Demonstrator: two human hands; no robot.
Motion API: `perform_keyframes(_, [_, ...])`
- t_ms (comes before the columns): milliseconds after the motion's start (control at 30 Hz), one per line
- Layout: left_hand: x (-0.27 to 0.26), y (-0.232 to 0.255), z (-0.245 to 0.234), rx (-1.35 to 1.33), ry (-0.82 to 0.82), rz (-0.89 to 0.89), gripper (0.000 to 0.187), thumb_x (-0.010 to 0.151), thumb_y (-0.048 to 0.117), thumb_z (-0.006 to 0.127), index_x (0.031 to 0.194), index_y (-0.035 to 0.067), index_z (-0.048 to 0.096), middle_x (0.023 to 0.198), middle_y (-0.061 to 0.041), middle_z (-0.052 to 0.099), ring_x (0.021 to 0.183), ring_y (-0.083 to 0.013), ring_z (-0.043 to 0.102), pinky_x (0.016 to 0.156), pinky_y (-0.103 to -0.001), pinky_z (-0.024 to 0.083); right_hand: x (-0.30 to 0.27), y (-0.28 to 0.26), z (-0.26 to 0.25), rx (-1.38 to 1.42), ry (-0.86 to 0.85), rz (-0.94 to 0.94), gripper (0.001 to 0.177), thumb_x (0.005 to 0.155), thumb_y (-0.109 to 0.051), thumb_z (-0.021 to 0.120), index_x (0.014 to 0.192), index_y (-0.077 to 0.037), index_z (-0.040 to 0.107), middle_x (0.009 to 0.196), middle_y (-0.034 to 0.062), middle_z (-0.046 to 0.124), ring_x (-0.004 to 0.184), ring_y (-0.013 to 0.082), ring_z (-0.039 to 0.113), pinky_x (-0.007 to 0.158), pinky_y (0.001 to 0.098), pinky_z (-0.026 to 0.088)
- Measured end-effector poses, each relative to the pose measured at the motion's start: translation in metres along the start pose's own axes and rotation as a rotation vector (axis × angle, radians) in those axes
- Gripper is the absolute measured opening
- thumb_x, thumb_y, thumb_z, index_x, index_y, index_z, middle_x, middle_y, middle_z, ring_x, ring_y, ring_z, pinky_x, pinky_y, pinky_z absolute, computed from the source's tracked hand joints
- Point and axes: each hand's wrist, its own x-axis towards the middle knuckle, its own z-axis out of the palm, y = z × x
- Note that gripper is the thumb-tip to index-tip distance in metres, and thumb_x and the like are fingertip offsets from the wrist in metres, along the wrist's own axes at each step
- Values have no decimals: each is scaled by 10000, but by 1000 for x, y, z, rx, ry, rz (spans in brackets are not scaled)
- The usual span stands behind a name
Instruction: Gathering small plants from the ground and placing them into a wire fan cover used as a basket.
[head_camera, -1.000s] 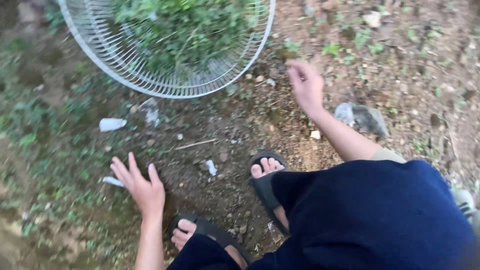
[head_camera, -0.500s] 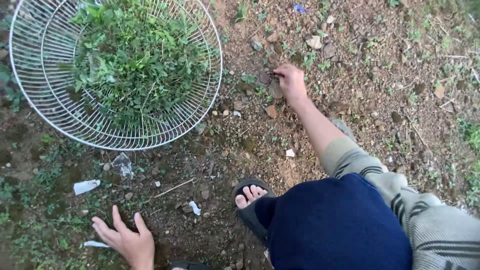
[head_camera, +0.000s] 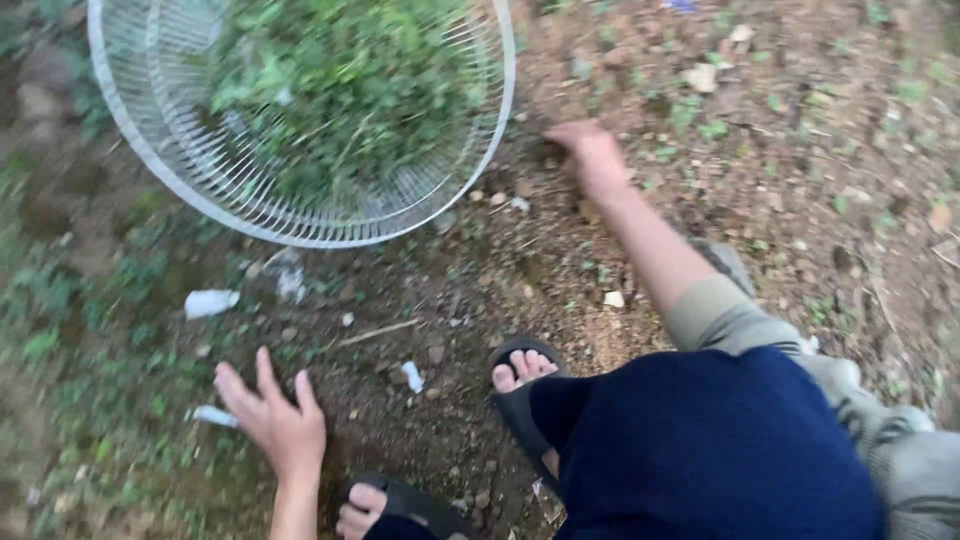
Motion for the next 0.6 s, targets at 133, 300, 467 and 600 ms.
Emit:
perform_keyframes(133, [11, 3, -20, -16, -45, 25, 673, 989, 261, 683, 1586, 87, 426, 1670, -342, 224, 1556, -527, 220, 1278, -618, 203, 28, 26, 3, -260, -93, -150, 434, 718, 63, 719, 1099, -123, 811, 1071, 151, 764, 929, 321, 720, 864, 415, 578])
perform_keyframes(300, [13, -3, -47, -135, -172, 67, 602, 1023, 167, 661, 1583, 92, 453, 1682, -296, 237, 1563, -482, 224, 1279, -572, 213, 56, -82, -44, 483, 41, -283, 279, 901, 158, 570, 1060, 45, 769, 1028, 131, 777, 918, 240, 741, 846, 354, 602])
perform_keyframes(467, [-1, -35, -29, -214, -13, -47, 427, 1063, 111, 615, 1485, 104, 550, 1678, -155, 378, 1601, -370, 315, 1333, -493, 274, 75, -186, -36, 44, -31, -408, 190, 972, -14, 733, 1143, 42, 674, 1054, 160, 728, 976, 303, 707, 825, 385, 558])
perform_keyframes(600, [2, -39, -31, -129, 169, -139, 390, 1031, 102, 632, 1418, 73, 586, 1605, -158, 425, 1547, -393, 317, 1273, -498, 284, 26, -258, -7, 279, -74, -641, 419, 1003, 98, 685, 1400, 7, 589, 1378, 187, 642, 1347, 333, 614, 1166, 413, 500])
